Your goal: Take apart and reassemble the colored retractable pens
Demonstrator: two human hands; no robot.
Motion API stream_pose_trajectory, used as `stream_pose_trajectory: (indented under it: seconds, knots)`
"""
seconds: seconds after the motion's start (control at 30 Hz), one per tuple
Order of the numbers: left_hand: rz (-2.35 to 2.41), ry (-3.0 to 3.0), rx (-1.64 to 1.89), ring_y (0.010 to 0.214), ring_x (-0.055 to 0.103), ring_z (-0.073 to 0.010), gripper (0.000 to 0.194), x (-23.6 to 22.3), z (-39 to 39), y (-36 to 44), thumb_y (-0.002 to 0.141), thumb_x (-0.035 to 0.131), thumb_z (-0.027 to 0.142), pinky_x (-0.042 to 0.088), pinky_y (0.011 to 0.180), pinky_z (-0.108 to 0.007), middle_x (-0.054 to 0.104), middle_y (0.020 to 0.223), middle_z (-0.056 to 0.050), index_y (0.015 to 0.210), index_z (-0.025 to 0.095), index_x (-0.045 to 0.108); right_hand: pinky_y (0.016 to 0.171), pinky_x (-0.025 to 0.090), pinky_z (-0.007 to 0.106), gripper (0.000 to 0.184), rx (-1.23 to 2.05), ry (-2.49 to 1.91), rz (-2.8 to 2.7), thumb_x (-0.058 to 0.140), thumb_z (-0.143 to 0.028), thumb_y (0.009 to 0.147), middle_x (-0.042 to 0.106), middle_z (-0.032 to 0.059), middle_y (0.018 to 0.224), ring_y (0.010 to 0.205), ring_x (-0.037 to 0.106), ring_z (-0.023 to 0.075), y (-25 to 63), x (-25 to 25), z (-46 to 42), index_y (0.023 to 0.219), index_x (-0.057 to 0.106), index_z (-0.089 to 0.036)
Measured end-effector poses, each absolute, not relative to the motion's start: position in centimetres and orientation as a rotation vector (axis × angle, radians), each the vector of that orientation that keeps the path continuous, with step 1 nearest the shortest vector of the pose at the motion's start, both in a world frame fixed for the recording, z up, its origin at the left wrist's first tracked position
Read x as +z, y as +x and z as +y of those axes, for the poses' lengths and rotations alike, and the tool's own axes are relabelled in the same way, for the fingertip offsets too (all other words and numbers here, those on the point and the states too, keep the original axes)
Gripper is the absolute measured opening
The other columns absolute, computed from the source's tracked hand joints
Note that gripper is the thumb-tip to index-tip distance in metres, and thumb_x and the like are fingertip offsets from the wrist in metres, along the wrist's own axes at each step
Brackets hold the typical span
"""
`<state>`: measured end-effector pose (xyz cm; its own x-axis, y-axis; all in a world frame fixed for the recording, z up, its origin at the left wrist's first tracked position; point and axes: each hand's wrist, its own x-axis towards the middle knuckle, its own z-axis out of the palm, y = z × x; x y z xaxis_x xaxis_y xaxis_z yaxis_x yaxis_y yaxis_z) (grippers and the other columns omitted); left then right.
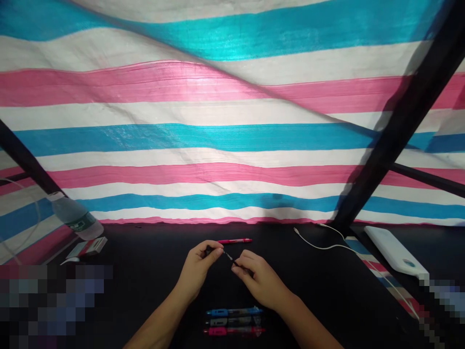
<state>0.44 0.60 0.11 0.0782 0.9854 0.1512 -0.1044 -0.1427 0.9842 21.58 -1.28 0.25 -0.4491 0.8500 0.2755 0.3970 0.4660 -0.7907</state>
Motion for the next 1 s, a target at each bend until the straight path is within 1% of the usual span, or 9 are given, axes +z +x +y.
stream_pose_trajectory:
  seconds: [0.07,0.17,0.23,0.37,0.53,0.7,0.87,1.0]
  knots:
    - [0.916,1.047,1.371,0.07,0.051,-0.0124,0.021,0.1,0.9,0.4,0.082,0.083,0.034,0.039,0.065,-0.025,0.069,0.086,-0.003,0.093,0.017,0.078,0.07,0.047,0.031,0.031,0.925,-1.032,-1.961,0.057,-0.045,0.102,0.062,0.0035,0.085,0.079,0.06,0.0194,21.6,0.0,-1.1,0.094,0.075,-0.021]
    - [0.762,0.734,1.376,0.065,0.047,-0.0089,0.031,0.2,1.2,0.4,0.073,0.09,0.032,0.035,0.057,-0.023,0.066,0.086,-0.004,0.094,0.014,0.076,0.066,0.049,0.031,0.031,1.05,-1.062,-1.763,0.071,-0.05,0.092,0.065,0.0028,0.083,0.075,0.061,0.0195,21.4,-0.7,-0.9,0.101,0.078,-0.021]
    - [0.709,0.611,1.349,0.065,0.047,-0.008,0.035,0.2,1.3,0.5,0.069,0.094,0.029,0.034,0.055,-0.022,0.066,0.085,-0.005,0.093,0.013,0.076,0.065,0.05,0.03,0.033,1.113,-1.071,-1.624,0.077,-0.051,0.086,0.067,0.0025,0.08,0.072,0.062,0.0191,21.3,-1.2,-0.8,0.098,0.077,-0.02]
    - [0.649,0.521,1.327,0.064,0.047,-0.0071,0.034,0.1,1.4,0.4,0.068,0.095,0.026,0.034,0.054,-0.02,0.065,0.085,-0.005,0.091,0.012,0.075,0.069,0.052,0.032,0.033,1.163,-1.053,-1.518,0.079,-0.05,0.084,0.071,0.0032,0.079,0.072,0.065,0.0197,21.3,-1.4,-0.7,0.094,0.077,-0.019]
    - [0.633,0.545,1.321,0.067,0.047,-0.0076,0.03,0.4,1.2,0.4,0.07,0.094,0.028,0.035,0.056,-0.019,0.067,0.087,-0.006,0.088,0.013,0.074,0.068,0.053,0.033,0.034,1.15,-1.052,-1.538,0.076,-0.051,0.086,0.074,0.0054,0.08,0.071,0.066,0.0203,21.4,-1.1,-0.8,0.096,0.077,-0.018]
    - [0.713,0.757,1.292,0.068,0.048,-0.0093,0.026,0.8,0.7,0.7,0.076,0.09,0.031,0.037,0.061,-0.022,0.071,0.088,-0.007,0.088,0.014,0.075,0.06,0.049,0.03,0.036,1.039,-1.073,-1.65,0.065,-0.051,0.094,0.072,0.0044,0.073,0.063,0.062,0.0181,21.4,-0.8,-1.1,0.096,0.077,-0.018]
    - [0.76,0.893,1.262,0.066,0.048,-0.0094,0.021,1.0,0.3,1.0,0.078,0.087,0.031,0.036,0.064,-0.024,0.073,0.088,-0.006,0.088,0.015,0.076,0.064,0.047,0.03,0.031,0.907,-1.074,-1.767,0.061,-0.045,0.098,0.068,0.003,0.071,0.067,0.061,0.0192,21.4,-0.6,-1.3,0.09,0.078,-0.02]
    - [0.784,0.94,1.249,0.067,0.048,-0.0099,0.022,1.1,0.2,1.0,0.079,0.086,0.032,0.036,0.064,-0.024,0.072,0.087,-0.005,0.088,0.015,0.076,0.062,0.045,0.03,0.029,0.903,-1.077,-1.767,0.061,-0.042,0.098,0.066,0.0025,0.072,0.066,0.059,0.0189,21.4,-0.5,-1.3,0.091,0.078,-0.02]
